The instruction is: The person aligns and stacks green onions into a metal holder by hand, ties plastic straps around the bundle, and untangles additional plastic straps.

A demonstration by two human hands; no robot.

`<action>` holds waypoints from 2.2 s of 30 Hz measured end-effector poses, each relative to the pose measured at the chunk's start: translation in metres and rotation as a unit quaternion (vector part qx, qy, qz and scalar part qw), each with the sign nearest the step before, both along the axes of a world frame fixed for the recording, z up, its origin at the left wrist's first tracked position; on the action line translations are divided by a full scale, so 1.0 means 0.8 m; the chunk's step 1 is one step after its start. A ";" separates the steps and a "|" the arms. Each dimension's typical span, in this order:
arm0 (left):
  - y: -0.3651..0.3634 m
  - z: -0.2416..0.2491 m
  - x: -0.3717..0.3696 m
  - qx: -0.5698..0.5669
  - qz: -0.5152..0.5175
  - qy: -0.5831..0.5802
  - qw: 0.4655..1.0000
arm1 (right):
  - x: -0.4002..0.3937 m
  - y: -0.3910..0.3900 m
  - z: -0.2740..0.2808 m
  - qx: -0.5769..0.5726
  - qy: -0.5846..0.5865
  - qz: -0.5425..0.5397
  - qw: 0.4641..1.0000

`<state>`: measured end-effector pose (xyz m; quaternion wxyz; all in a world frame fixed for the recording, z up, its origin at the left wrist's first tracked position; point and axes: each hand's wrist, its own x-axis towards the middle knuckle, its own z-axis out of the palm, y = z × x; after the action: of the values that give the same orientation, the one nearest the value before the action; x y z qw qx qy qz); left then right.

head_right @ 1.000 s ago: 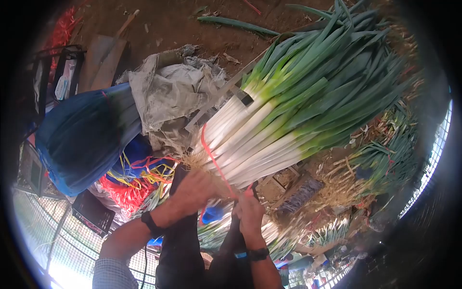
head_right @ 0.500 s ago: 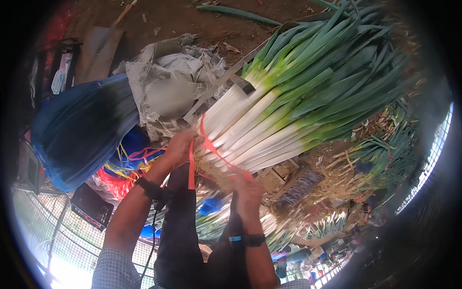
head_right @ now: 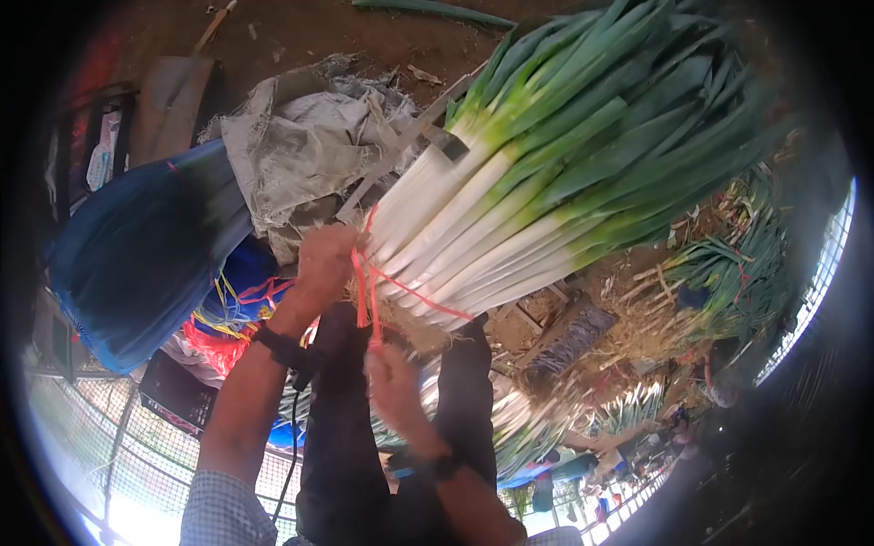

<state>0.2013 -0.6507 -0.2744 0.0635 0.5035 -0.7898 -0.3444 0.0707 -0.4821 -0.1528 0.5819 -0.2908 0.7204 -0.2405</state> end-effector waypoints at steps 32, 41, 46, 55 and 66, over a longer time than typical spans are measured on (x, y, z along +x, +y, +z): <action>0.063 0.010 -0.058 0.090 0.309 0.035 0.946 | -0.143 -0.012 -0.097 -0.124 0.025 0.212 0.969; 0.088 -0.062 -0.039 0.158 0.444 0.269 0.840 | -0.114 -0.008 -0.080 -0.184 0.045 0.202 0.961; 0.085 -0.051 -0.044 0.015 0.292 0.085 0.953 | -0.196 -0.077 -0.002 -0.082 0.067 0.311 0.944; 0.074 -0.028 -0.049 0.019 0.354 0.050 0.934 | -0.263 -0.355 0.039 -0.500 0.448 0.403 0.622; 0.064 -0.022 -0.049 0.070 0.406 0.131 0.902 | -0.267 -0.382 -0.017 -0.453 0.491 0.463 0.582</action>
<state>0.1625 -0.5995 -0.2923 0.2652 0.7342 -0.4751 -0.4061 -0.1428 -0.7879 -0.1663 -0.0355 -0.8848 0.4615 -0.0539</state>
